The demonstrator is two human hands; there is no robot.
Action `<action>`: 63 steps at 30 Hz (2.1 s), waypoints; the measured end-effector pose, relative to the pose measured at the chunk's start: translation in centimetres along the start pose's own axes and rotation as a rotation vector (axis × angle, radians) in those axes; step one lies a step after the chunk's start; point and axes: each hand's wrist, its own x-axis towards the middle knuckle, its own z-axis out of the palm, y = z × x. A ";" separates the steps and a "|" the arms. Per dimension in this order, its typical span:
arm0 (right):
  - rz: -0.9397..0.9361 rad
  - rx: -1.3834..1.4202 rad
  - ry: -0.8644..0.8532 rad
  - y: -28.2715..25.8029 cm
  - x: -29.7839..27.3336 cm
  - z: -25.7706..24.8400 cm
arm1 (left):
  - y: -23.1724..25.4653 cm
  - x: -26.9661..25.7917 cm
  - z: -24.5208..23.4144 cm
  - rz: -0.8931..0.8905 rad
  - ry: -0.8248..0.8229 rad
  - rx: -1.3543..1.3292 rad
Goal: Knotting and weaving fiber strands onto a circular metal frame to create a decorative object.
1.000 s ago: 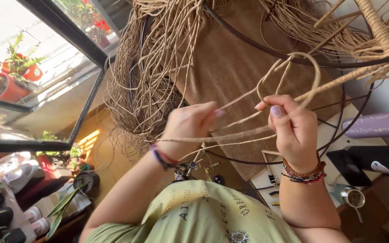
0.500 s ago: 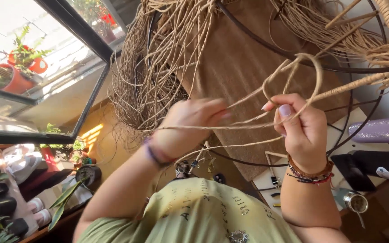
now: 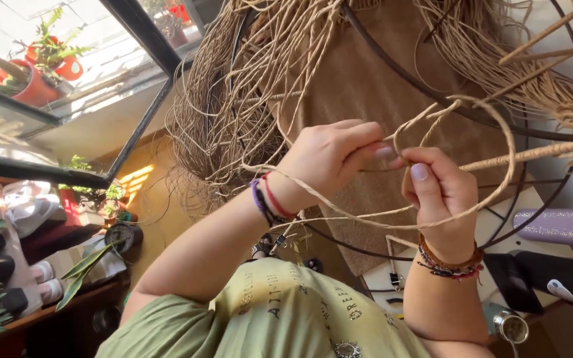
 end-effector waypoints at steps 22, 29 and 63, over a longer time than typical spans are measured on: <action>-0.001 0.042 -0.143 0.9 1.2 0.4 | -0.6 -4.7 -2.8 -0.295 -0.294 0.502; -0.054 0.022 -0.157 0.7 1.9 0.3 | -1.2 -4.2 -1.7 -0.096 -0.166 0.386; -0.050 -0.235 -0.027 -0.8 1.0 -0.1 | 0.2 0.7 -1.4 0.274 -0.120 0.115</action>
